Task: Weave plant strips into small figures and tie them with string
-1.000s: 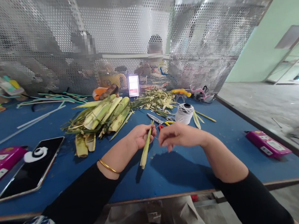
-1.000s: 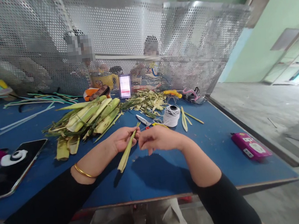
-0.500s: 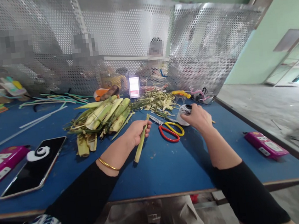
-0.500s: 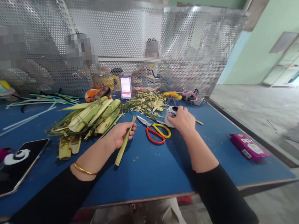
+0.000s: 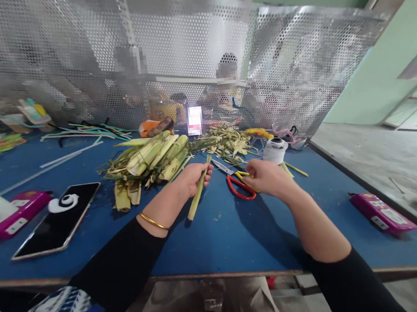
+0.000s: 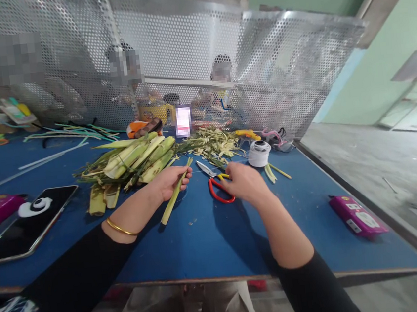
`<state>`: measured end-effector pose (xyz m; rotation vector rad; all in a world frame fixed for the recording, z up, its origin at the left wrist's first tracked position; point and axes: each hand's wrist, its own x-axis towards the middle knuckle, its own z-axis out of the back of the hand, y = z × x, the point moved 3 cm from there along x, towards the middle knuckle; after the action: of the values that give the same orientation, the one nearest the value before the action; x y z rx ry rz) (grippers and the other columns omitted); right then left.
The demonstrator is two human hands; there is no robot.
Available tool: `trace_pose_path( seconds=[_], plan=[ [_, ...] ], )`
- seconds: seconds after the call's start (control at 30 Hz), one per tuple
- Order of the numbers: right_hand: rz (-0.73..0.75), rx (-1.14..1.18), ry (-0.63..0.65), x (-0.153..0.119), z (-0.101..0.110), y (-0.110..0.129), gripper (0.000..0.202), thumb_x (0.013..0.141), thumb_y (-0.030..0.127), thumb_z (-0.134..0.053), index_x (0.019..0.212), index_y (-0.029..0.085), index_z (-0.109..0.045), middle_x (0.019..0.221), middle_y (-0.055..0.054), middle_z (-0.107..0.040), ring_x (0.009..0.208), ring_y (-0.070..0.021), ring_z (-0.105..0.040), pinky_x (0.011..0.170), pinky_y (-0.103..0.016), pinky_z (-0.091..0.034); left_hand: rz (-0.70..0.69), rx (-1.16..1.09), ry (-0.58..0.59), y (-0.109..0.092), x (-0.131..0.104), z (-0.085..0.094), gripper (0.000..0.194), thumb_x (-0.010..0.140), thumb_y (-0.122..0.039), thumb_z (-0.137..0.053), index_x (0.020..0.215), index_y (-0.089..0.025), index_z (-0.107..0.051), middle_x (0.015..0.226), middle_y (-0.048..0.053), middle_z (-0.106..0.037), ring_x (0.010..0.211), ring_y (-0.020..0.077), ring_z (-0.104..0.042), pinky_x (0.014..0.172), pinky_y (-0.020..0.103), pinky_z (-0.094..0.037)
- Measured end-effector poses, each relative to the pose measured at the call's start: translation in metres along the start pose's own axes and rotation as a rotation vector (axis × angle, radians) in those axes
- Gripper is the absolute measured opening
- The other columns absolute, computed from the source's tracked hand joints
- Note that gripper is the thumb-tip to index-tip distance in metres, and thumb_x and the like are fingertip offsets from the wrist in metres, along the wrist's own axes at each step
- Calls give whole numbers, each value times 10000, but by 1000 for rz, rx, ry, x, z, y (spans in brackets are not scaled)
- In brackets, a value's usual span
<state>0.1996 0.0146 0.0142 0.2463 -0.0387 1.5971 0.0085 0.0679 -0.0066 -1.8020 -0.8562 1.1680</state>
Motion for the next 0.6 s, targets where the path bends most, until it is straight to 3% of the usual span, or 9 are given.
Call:
trace_pose_path(
  seconds=[0.1, 0.27, 0.37, 0.47, 0.6],
  plan=[
    [0, -136, 197, 2, -22, 11, 345, 749, 228, -566, 1077, 121, -567, 1062, -175, -626, 937, -284, -622, 754, -343, -436, 3, 0, 10, 0, 0, 0, 256, 921, -131, -413, 677, -153, -484, 544, -30, -430, 388, 43, -347, 356, 146, -267],
    [-25, -39, 227, 7, -32, 10, 557, 696, 183, -603, 1239, 118, -500, 1059, -184, -650, 966, -313, -626, 739, -338, -442, 5, 7, 43, 0, 2, 0, 258, 915, -122, -416, 670, -146, -495, 535, -27, -423, 393, 44, -355, 366, 146, -276],
    [-56, 66, 251, 0, -28, 7, 599, 707, 186, -604, 1293, 145, -490, 942, -133, -693, 824, -272, -657, 643, -307, -450, 0, 8, 52, 1, 4, 1, 244, 906, -117, -431, 672, -146, -496, 536, -25, -430, 397, 45, -357, 372, 149, -283],
    [-125, 316, 340, -17, -23, -1, 470, 782, 309, -585, 1240, 205, -566, 743, -46, -683, 566, -187, -603, 502, -273, -424, 0, 3, 53, 0, 4, 1, 228, 900, -122, -447, 679, -148, -493, 532, -30, -424, 398, 49, -357, 369, 157, -283],
    [-196, 717, 484, -50, -11, -21, 462, 727, 504, -671, 1071, 197, -640, 655, 11, -598, 497, -106, -483, 414, -211, -341, 1, -13, 64, -1, 1, -1, 229, 908, -111, -414, 695, -146, -488, 548, -30, -444, 403, 44, -366, 372, 152, -281]
  ],
)
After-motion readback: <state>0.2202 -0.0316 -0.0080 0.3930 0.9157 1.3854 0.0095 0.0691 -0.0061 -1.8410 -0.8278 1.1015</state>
